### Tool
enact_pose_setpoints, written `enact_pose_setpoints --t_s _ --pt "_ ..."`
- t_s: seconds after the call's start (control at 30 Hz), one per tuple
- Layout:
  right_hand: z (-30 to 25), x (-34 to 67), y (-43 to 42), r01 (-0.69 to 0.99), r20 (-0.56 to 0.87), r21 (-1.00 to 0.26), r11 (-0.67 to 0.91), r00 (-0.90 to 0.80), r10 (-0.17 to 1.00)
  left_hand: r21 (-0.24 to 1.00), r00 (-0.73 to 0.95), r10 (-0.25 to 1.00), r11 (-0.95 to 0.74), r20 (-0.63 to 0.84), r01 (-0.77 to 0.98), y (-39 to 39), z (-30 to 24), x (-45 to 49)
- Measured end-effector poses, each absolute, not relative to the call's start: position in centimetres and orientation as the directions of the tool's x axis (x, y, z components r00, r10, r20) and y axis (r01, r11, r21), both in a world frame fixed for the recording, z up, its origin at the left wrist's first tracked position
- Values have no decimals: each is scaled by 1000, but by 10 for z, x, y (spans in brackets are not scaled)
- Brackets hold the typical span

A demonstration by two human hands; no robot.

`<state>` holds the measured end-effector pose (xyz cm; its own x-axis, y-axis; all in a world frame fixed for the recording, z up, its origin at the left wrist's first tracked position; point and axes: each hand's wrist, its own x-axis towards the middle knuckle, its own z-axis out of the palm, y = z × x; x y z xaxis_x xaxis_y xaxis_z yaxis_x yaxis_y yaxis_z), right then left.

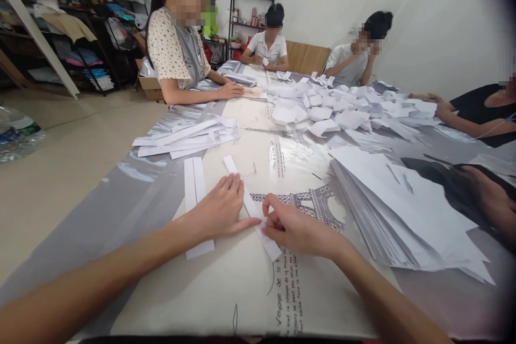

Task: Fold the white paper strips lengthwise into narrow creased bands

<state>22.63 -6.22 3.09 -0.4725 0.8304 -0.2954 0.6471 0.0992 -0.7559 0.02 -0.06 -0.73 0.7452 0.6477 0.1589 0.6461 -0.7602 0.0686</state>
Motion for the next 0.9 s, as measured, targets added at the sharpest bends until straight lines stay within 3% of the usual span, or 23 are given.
enact_pose_setpoints --t_s 0.23,0.43,0.67,0.8,0.9 --pt "38 225 -63 699 -269 -690 188 -488 830 -33 735 669 -737 113 675 -5 -5 3" --pt "36 224 -64 681 -263 -702 207 -519 814 -13 736 662 -742 143 670 -9 -6 5" --pt "40 228 -64 667 -41 -532 521 -635 771 33 761 641 -766 94 641 6 -1 -3" --pt "38 224 -64 524 111 -487 699 -757 644 68 782 624 -780 -4 623 21 1 -13" --pt "36 220 -66 459 103 -485 744 -815 570 107 793 609 -788 -15 606 28 0 -18"
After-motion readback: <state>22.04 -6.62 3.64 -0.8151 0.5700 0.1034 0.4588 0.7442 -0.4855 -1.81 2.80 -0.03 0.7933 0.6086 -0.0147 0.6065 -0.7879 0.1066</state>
